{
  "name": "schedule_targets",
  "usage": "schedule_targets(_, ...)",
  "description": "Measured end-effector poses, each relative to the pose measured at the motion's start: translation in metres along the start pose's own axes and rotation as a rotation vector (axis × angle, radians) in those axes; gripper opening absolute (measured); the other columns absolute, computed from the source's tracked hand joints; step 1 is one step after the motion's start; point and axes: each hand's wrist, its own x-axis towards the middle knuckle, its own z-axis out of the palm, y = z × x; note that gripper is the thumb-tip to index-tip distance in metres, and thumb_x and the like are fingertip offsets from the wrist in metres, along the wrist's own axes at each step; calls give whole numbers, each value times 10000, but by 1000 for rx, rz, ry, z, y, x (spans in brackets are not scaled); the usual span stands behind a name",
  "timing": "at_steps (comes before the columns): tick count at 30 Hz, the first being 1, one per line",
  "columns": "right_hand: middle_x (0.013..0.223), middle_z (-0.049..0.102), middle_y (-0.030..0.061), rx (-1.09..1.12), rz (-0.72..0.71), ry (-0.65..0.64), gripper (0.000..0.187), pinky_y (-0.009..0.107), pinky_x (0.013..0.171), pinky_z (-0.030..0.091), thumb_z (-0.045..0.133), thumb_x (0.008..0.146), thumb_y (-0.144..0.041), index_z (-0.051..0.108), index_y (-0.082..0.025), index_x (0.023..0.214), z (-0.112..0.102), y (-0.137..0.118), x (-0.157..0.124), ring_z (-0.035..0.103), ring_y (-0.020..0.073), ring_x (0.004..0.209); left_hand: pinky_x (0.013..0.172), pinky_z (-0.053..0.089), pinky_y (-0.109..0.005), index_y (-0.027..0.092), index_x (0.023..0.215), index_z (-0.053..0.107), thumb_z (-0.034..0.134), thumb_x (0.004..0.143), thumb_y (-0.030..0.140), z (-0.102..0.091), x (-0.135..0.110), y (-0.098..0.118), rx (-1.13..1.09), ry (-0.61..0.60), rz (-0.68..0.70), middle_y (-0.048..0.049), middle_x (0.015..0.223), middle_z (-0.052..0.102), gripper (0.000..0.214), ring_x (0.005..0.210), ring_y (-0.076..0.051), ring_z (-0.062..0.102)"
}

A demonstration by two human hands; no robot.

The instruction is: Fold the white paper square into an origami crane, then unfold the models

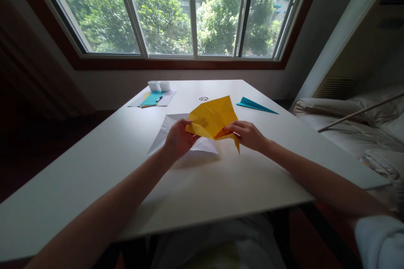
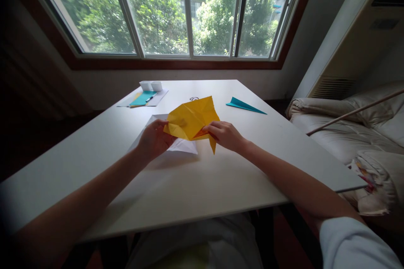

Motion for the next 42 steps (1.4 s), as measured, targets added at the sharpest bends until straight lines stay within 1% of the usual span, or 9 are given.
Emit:
schedule_targets(4,927,586,70,1,65,55,208,239,623,537,437,888,-224,555,-203,1058,-6,1,-1,611,133,752,622,547,-238,108,833,596,488,649,104,-8,5,3,208,31,75,-63,830,649,213,746,-162,631)
schedule_targets(8,906,531,60,-15,125,184,179,243,612,532,436,883,-199,558,-211,1015,-11,5,-2,590,125,732,564,552,-263,123,796,600,551,616,115,-20,14,11,515,129,119,-61,814,640,187,722,-171,624)
schedule_targets(11,968,527,70,-23,108,246,153,268,669,537,458,870,-183,559,-213,982,-14,9,-4,600,137,797,517,545,-265,125,776,582,557,605,118,-27,19,22,555,220,91,-78,815,640,173,699,-184,632)
schedule_targets(18,1121,582,79,30,90,164,173,333,833,529,423,889,-194,530,-224,1022,-18,13,-10,585,181,1017,547,536,-253,144,770,565,587,594,88,-40,19,64,567,366,212,-45,804,613,186,644,-142,607)
schedule_targets(24,1070,609,73,111,67,131,184,347,841,529,422,889,-194,548,-216,1022,-4,18,-10,593,174,1007,554,485,-218,140,829,598,670,640,162,-65,10,96,1008,479,132,-35,825,625,203,727,-159,575)
schedule_targets(29,1042,622,71,165,-3,32,192,318,806,534,427,889,-192,558,-204,1030,9,18,-1,611,158,948,606,488,-241,133,890,592,674,689,188,-86,11,103,1054,482,112,-8,755,635,224,684,-148,574)
schedule_targets(35,1062,607,76,108,-35,-58,207,280,779,510,401,900,-199,591,-190,984,21,35,22,604,147,917,570,458,-214,153,894,561,715,639,116,-104,6,114,1221,471,96,19,615,620,300,587,-129,586)
schedule_targets(38,1053,610,70,-14,-37,-133,235,258,740,495,391,901,-185,619,-190,957,30,51,38,600,149,908,498,395,-165,197,951,535,727,630,148,-104,-2,118,1375,441,48,23,591,634,377,590,-147,606)
schedule_targets(42,1039,621,50,-210,-52,-236,264,267,705,464,399,896,-178,645,-223,980,41,71,54,599,163,871,449,355,-164,220,918,553,730,590,188,-92,-10,115,1497,297,-47,10,621,645,375,556,-153,586)
